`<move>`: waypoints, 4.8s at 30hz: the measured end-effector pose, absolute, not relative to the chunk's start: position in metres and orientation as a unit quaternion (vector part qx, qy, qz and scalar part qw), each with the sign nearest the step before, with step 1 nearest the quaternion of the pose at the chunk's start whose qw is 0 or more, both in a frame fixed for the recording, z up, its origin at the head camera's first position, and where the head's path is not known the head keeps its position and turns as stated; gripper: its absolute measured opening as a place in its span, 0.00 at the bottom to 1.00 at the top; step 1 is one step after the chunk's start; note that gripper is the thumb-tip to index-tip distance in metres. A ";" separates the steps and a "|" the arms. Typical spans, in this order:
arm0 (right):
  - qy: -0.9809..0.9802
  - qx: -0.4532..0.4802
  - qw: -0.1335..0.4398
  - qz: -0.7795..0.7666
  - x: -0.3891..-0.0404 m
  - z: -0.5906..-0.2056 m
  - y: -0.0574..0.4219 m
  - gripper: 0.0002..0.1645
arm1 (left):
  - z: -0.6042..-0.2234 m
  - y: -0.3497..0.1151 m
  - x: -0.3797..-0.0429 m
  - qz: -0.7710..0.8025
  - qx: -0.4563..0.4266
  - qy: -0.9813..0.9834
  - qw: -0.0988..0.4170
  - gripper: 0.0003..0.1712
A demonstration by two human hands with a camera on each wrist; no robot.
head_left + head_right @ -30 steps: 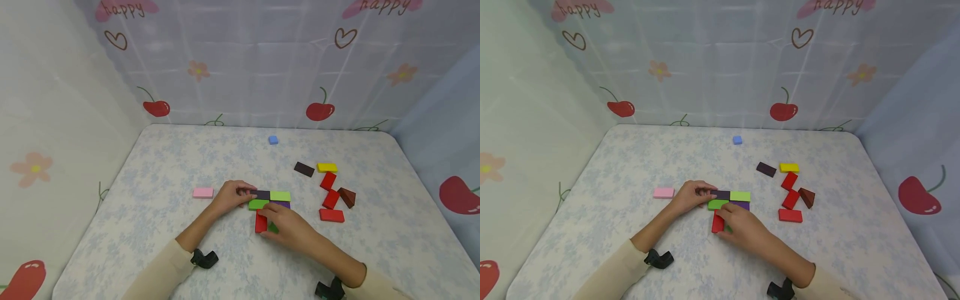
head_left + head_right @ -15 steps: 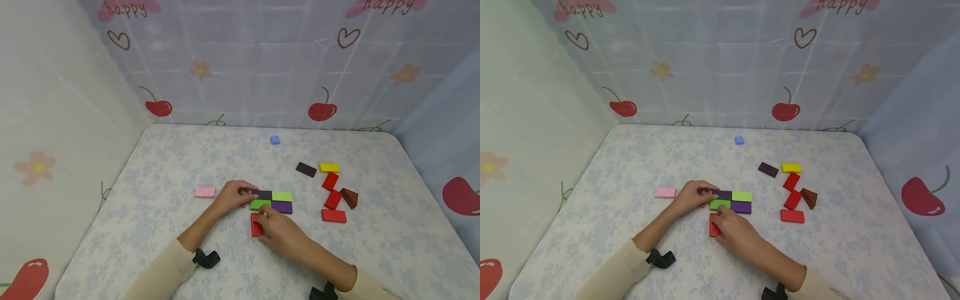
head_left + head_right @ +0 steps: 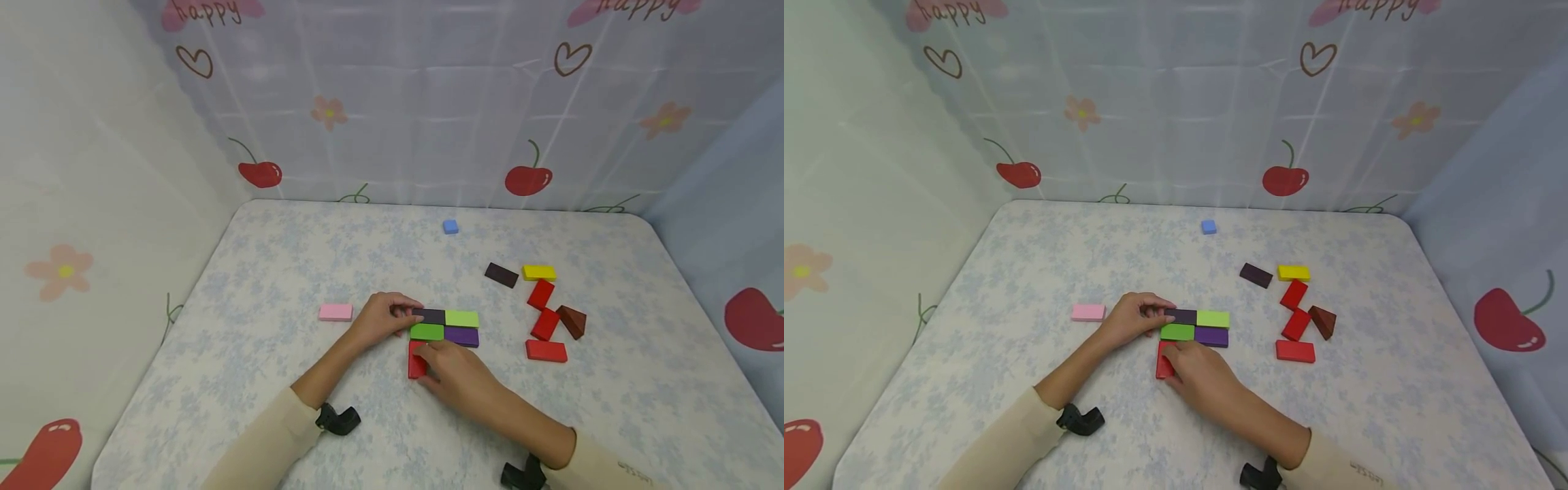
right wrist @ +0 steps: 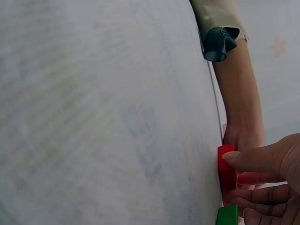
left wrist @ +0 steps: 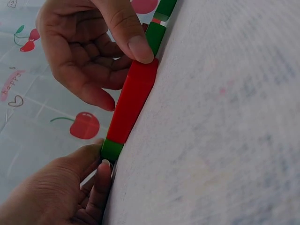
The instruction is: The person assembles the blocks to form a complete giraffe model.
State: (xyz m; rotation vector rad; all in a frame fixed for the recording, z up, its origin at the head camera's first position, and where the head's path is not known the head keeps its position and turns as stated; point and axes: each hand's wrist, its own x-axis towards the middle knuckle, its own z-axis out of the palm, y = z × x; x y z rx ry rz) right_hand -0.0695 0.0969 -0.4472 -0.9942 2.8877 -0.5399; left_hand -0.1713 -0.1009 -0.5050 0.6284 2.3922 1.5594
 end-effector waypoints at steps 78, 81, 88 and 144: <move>0.976 -0.130 0.053 -0.168 -0.068 -0.437 0.255 0.34 | -0.505 -0.101 -0.169 0.540 0.215 0.807 0.103 0.13; 0.967 -0.138 0.054 -0.210 -0.065 -0.439 0.262 0.37 | -0.505 -0.101 -0.169 0.540 0.216 0.807 0.104 0.13; 0.963 -0.128 0.059 -0.229 -0.065 -0.445 0.265 0.39 | -0.504 -0.101 -0.169 0.544 0.215 0.804 0.105 0.13; 0.926 -0.253 0.105 -0.260 -0.075 -0.452 0.201 0.35 | -0.503 -0.100 -0.170 0.545 0.209 0.805 0.108 0.15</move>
